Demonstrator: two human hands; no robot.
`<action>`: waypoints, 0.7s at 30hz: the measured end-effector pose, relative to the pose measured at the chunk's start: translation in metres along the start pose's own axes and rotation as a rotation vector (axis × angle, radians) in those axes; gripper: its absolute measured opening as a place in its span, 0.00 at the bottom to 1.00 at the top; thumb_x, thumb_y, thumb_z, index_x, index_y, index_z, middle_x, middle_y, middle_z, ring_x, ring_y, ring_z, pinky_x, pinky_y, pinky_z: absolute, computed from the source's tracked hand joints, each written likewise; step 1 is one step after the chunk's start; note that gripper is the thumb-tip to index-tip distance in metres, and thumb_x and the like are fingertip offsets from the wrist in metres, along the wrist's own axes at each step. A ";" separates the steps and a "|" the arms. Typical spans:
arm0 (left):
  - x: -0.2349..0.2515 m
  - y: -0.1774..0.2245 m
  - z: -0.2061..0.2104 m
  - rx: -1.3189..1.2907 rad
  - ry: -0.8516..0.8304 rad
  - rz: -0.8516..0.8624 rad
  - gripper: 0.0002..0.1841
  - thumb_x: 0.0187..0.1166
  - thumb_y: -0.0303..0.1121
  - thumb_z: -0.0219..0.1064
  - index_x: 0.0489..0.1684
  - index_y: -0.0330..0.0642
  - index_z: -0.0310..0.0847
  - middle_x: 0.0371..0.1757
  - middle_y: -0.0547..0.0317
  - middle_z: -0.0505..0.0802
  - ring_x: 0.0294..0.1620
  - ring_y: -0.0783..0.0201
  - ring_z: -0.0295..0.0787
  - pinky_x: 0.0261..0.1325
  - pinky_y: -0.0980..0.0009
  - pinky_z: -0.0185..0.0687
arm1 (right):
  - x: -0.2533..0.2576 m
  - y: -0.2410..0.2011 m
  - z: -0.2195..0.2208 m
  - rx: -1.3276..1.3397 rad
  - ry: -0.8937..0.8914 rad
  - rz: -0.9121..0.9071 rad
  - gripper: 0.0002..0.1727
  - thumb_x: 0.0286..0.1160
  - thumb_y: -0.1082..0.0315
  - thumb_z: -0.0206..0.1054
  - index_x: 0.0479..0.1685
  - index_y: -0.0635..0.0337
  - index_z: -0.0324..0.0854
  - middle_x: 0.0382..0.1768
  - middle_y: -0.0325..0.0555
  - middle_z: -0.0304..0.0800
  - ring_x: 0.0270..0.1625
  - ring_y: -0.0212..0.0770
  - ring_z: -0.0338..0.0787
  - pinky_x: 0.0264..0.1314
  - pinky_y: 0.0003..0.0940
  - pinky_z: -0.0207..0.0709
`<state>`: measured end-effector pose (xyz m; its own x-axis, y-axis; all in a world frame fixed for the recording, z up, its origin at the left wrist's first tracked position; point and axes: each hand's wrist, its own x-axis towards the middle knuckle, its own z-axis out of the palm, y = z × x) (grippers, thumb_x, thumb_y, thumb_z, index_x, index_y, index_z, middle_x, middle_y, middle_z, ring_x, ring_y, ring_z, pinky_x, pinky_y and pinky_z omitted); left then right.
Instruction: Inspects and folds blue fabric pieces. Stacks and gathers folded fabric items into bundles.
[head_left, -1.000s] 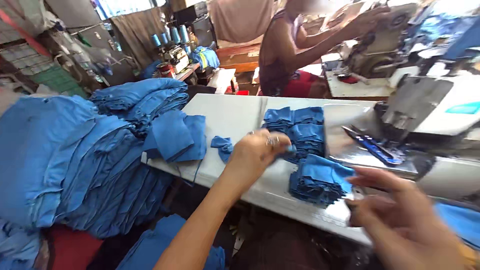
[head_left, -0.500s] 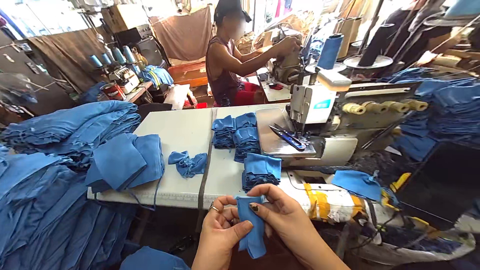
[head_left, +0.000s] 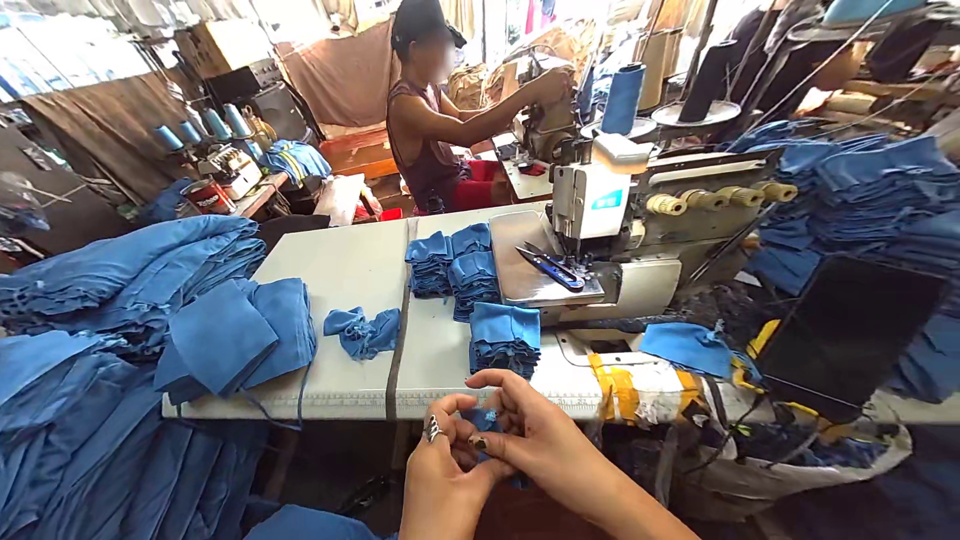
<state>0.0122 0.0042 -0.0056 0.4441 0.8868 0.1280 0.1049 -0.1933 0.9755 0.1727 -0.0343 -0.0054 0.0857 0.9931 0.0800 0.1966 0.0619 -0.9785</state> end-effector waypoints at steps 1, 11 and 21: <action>0.000 0.002 -0.002 -0.021 -0.012 -0.018 0.37 0.56 0.20 0.83 0.72 0.31 0.73 0.40 0.59 0.94 0.36 0.67 0.94 0.40 0.71 0.94 | 0.000 -0.001 -0.001 0.006 0.000 0.011 0.30 0.70 0.63 0.77 0.74 0.53 0.74 0.39 0.37 0.87 0.34 0.30 0.87 0.39 0.26 0.84; 0.000 0.001 -0.002 0.025 0.052 -0.077 0.32 0.54 0.20 0.83 0.62 0.35 0.73 0.32 0.62 0.93 0.29 0.68 0.92 0.34 0.72 0.91 | 0.001 -0.004 0.000 0.016 -0.068 0.069 0.31 0.71 0.68 0.76 0.76 0.53 0.73 0.44 0.42 0.89 0.40 0.34 0.91 0.47 0.32 0.88; -0.001 0.003 -0.012 0.021 0.117 0.037 0.28 0.55 0.16 0.76 0.58 0.30 0.74 0.32 0.63 0.89 0.26 0.73 0.85 0.28 0.78 0.83 | 0.000 0.012 -0.009 -0.281 0.028 -0.230 0.20 0.70 0.72 0.68 0.61 0.46 0.87 0.41 0.41 0.82 0.38 0.32 0.82 0.40 0.28 0.80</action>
<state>0.0013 0.0076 -0.0005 0.3412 0.9217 0.1845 0.1094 -0.2339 0.9661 0.1839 -0.0348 -0.0159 0.0337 0.9530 0.3012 0.4741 0.2501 -0.8442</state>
